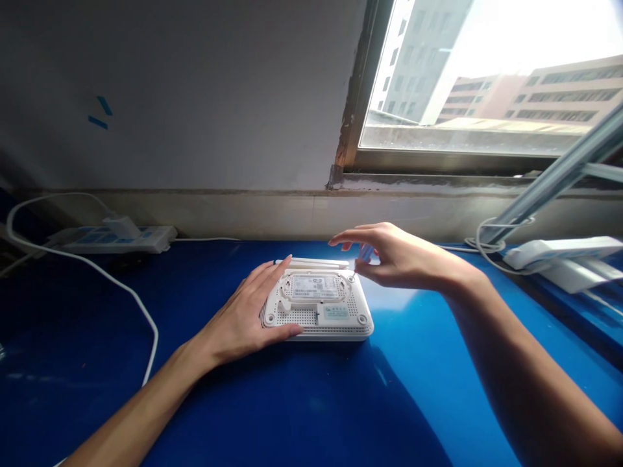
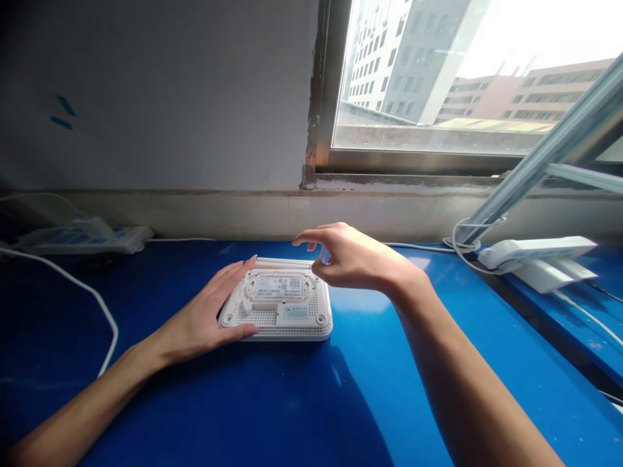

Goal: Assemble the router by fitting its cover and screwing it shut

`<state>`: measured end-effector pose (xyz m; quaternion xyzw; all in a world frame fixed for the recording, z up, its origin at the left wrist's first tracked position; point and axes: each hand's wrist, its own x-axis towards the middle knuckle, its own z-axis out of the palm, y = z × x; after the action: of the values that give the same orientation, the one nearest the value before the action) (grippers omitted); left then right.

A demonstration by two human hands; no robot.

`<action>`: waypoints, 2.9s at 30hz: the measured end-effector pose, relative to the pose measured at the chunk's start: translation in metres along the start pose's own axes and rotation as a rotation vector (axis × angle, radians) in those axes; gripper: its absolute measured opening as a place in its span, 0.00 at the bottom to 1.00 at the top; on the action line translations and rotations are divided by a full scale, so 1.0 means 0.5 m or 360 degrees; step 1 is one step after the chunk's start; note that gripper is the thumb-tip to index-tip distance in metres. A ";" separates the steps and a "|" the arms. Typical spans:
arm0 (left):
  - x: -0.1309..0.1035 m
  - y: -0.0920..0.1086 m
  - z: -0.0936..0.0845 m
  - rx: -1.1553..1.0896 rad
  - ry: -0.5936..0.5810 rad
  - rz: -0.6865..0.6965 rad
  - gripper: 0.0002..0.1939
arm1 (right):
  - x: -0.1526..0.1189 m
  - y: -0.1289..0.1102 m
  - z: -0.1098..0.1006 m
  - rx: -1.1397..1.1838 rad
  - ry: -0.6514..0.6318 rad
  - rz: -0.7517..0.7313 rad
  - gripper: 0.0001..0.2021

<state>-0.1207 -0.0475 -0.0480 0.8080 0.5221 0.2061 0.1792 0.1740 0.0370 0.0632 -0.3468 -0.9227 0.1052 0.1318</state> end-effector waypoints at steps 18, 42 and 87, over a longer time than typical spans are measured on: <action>-0.004 -0.008 0.008 0.0022 -0.0012 0.0010 0.55 | 0.005 -0.003 0.007 -0.0011 0.0001 0.0134 0.15; -0.001 -0.007 0.012 0.0030 -0.0025 0.0035 0.52 | 0.000 -0.002 -0.002 0.0042 -0.0036 0.0061 0.17; 0.022 0.039 -0.009 0.0196 0.0094 0.0112 0.38 | -0.099 0.007 0.067 0.0882 0.0894 0.0423 0.29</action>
<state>-0.1038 -0.0446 -0.0325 0.8289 0.5102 0.2033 0.1063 0.2015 0.0030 0.0220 -0.4294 -0.7348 0.2671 0.4520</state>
